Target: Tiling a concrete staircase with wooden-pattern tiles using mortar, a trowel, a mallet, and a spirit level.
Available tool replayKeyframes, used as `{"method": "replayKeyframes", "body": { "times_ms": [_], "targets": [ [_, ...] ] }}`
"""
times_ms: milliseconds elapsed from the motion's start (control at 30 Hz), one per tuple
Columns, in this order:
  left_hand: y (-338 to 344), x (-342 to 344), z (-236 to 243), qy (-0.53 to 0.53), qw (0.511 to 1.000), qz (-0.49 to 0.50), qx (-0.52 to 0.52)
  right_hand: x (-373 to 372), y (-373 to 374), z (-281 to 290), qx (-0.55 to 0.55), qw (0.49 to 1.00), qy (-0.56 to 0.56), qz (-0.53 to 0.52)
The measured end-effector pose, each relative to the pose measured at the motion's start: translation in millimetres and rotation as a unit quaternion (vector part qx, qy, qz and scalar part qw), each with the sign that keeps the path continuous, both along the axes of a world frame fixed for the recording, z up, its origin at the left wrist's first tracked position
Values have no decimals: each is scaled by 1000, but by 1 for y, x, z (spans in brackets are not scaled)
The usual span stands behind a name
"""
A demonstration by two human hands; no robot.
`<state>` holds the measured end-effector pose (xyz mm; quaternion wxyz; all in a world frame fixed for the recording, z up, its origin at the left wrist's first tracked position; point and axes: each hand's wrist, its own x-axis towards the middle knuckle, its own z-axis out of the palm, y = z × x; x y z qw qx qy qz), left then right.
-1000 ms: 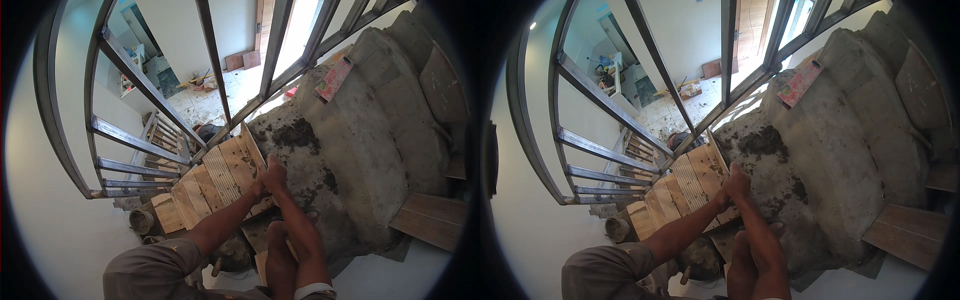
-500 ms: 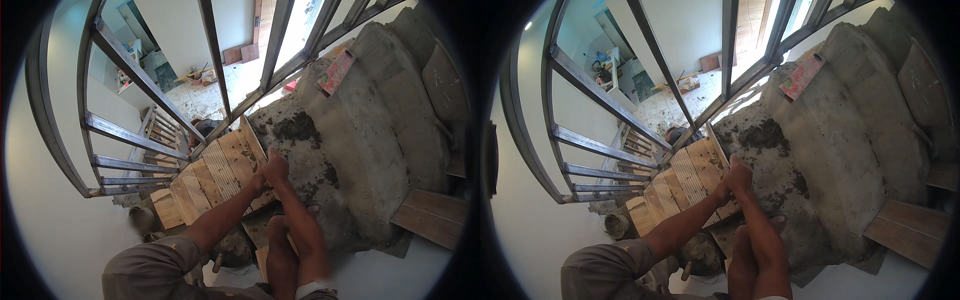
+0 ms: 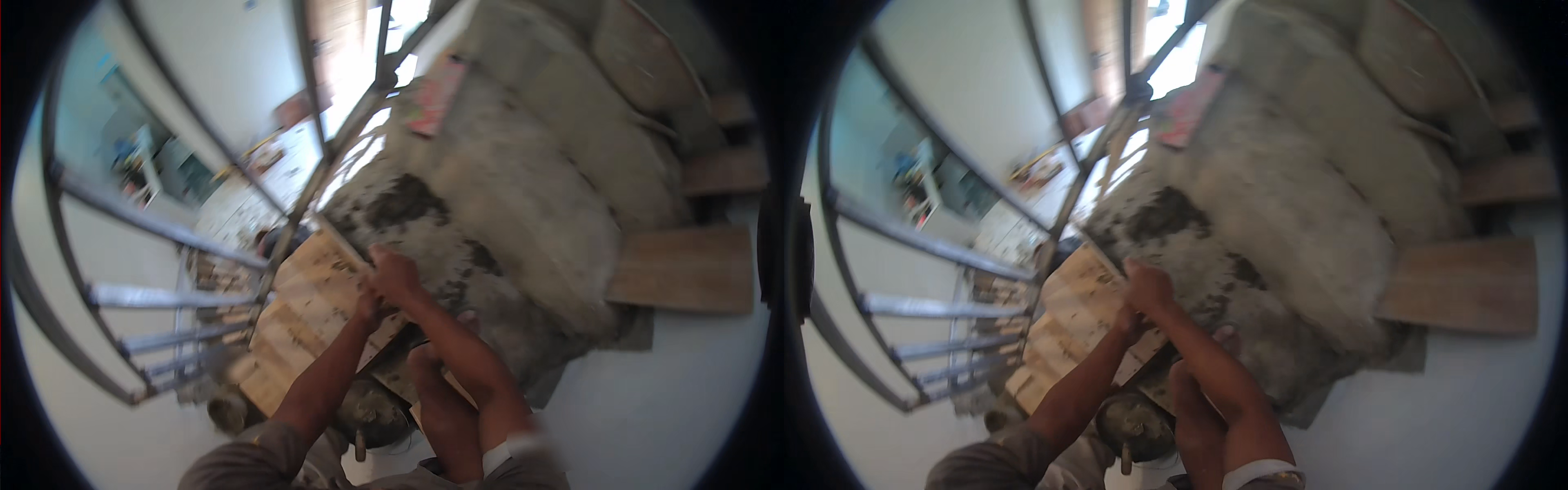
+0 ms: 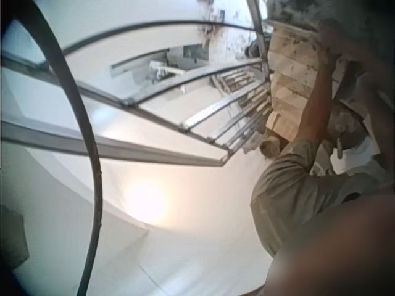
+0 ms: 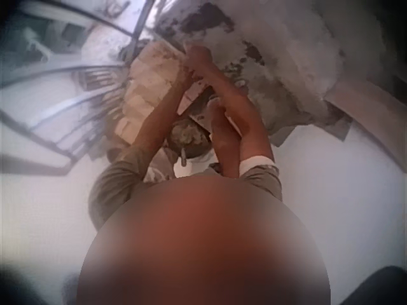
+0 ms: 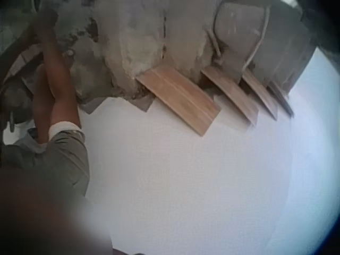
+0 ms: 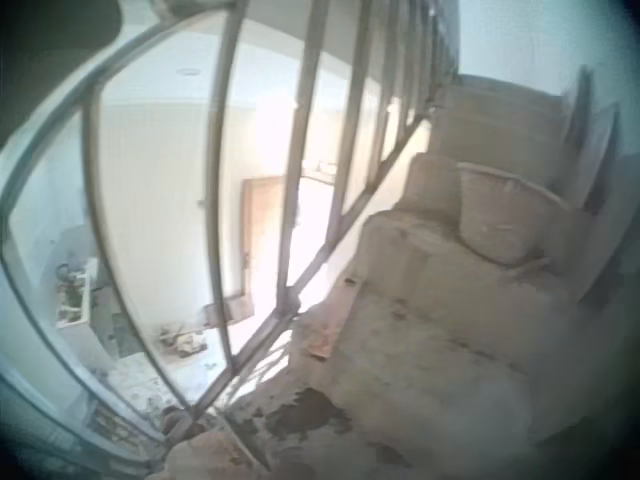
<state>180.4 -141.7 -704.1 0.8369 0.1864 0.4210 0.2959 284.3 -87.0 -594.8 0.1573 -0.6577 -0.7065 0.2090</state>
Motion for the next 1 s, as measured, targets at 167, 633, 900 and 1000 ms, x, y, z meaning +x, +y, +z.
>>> {"method": "replayKeyframes", "body": {
  "times_ms": [167,633,900,1000],
  "targets": [
    [0,0,17,-19,999,4,-28,71,-9,87,81,989,84,-89],
    [14,5,55,-12,995,13,-94,492,100,348,276,839,-180,-434],
    [8,7,50,1,994,12,-110,532,127,339,173,821,-335,-428],
    [10,-8,56,17,994,29,-107,541,133,343,53,845,-307,-434]
  ]
}}
